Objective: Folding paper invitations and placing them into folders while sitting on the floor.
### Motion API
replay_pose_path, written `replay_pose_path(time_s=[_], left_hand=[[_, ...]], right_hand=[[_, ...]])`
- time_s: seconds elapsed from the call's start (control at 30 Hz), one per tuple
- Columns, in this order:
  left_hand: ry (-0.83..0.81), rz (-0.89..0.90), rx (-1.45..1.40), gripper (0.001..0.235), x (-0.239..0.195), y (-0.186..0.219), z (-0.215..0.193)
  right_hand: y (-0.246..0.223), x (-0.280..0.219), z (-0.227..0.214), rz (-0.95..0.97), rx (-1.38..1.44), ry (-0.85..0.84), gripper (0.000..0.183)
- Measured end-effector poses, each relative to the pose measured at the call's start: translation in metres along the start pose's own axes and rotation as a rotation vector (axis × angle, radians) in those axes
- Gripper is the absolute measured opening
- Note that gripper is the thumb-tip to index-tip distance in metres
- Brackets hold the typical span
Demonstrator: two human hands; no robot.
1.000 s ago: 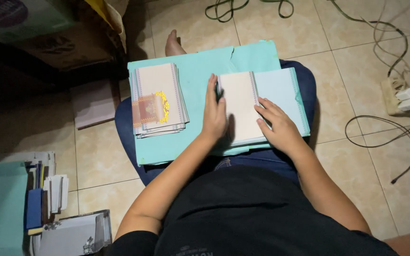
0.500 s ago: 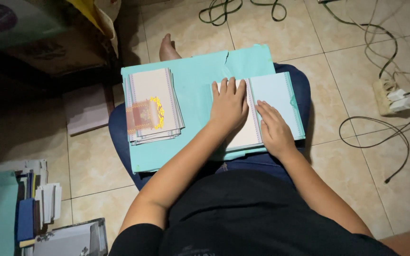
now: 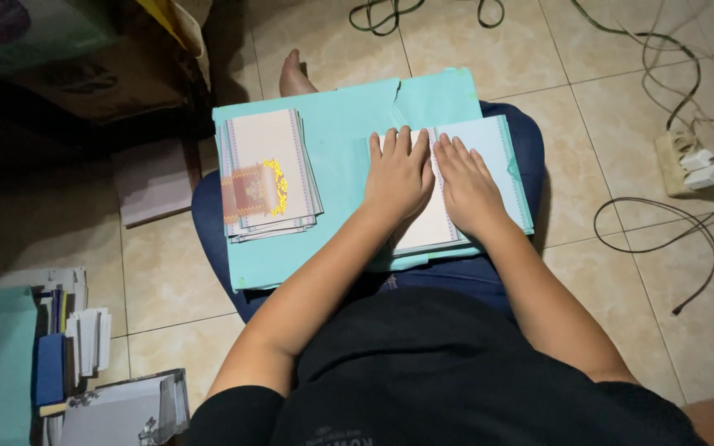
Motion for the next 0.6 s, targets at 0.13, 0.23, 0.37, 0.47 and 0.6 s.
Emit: replay_pose_path(time_s=[0.13, 0.23, 0.37, 0.47, 0.6], left_hand=[[0.002, -0.014, -0.01, 0.054, 0.001, -0.003, 0.005], [-0.002, -0.011, 0.013, 0.055, 0.002, -0.002, 0.007], [-0.021, -0.005, 0.028, 0.057, -0.002, 0.002, 0.002], [-0.022, -0.009, 0.032, 0.058, -0.003, 0.004, -0.002], [-0.004, -0.011, 0.03, 0.058, -0.003, 0.002, 0.0]], right_hand=[[0.001, -0.027, 0.012, -0.047, -0.054, -0.013, 0.055], [-0.002, -0.045, 0.01, -0.025, -0.025, -0.045, 0.056], [0.003, -0.023, 0.01, 0.008, -0.026, -0.058, 0.055], [0.009, 0.013, 0.006, 0.025, -0.041, -0.05, 0.055], [0.011, 0.03, 0.005, 0.035, -0.059, -0.043, 0.055]])
Point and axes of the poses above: each hand's wrist, its own x-axis towards the middle knuckle, its own z-axis out of the palm, y = z × x, the point moved 3 cm from there along x, towards the middle knuckle, and after that the axes turned 5 degrees about -x, right-handed, at the moved point
